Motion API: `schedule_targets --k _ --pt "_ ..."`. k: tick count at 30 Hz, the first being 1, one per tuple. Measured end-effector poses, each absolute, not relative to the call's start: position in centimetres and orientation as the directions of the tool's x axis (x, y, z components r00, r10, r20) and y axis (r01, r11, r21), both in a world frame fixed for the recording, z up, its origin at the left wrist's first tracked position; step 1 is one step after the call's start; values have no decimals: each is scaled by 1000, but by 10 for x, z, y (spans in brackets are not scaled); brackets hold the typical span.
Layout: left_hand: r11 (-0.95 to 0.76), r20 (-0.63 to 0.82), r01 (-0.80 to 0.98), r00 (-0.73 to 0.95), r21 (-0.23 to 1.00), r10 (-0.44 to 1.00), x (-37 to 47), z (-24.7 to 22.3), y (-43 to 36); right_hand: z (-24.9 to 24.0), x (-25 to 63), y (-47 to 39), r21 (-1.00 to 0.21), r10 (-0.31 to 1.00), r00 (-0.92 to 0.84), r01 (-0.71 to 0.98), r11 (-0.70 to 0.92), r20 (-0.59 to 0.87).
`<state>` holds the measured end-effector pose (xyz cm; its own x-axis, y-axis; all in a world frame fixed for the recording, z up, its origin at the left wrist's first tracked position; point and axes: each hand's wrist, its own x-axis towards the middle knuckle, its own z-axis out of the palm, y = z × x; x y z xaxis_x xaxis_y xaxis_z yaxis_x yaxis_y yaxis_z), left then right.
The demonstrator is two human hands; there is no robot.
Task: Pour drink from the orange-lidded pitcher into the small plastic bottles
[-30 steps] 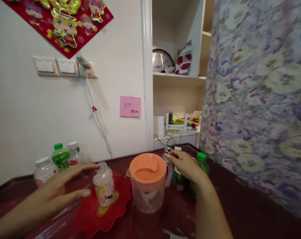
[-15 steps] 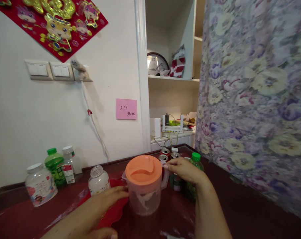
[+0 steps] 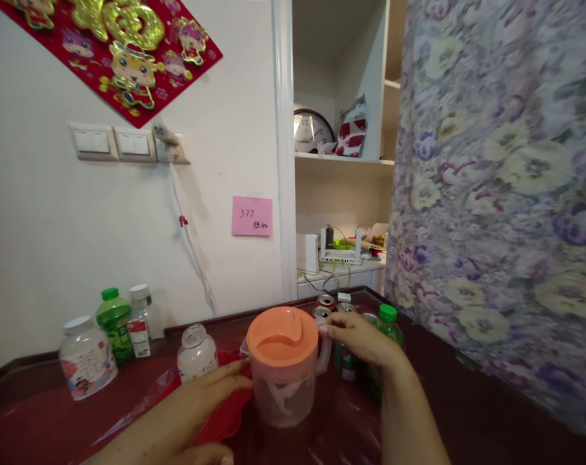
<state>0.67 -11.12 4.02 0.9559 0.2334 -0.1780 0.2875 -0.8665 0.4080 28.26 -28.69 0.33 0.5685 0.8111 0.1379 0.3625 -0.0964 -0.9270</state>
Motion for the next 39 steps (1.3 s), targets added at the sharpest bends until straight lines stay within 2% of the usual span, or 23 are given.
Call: schedule_targets --k 6,12,22,34,39 --pt "-855 -40 175 983 488 178 3 39 -105 -1 282 -277 -937 832 539 341 -76 129" --pt "-854 48 114 986 508 160 -2 36 -97 -10 275 -259 -955 838 512 294 35 189" --pt "-845 68 154 973 512 219 1 37 -96 -22 260 -235 -972 848 475 125 200 236" --pt "-838 60 163 972 521 227 1 46 -101 -46 255 -208 -945 743 636 -62 321 210" --pt "-820 61 148 974 552 217 -10 48 -84 -46 250 -200 -939 716 680 -119 324 161"
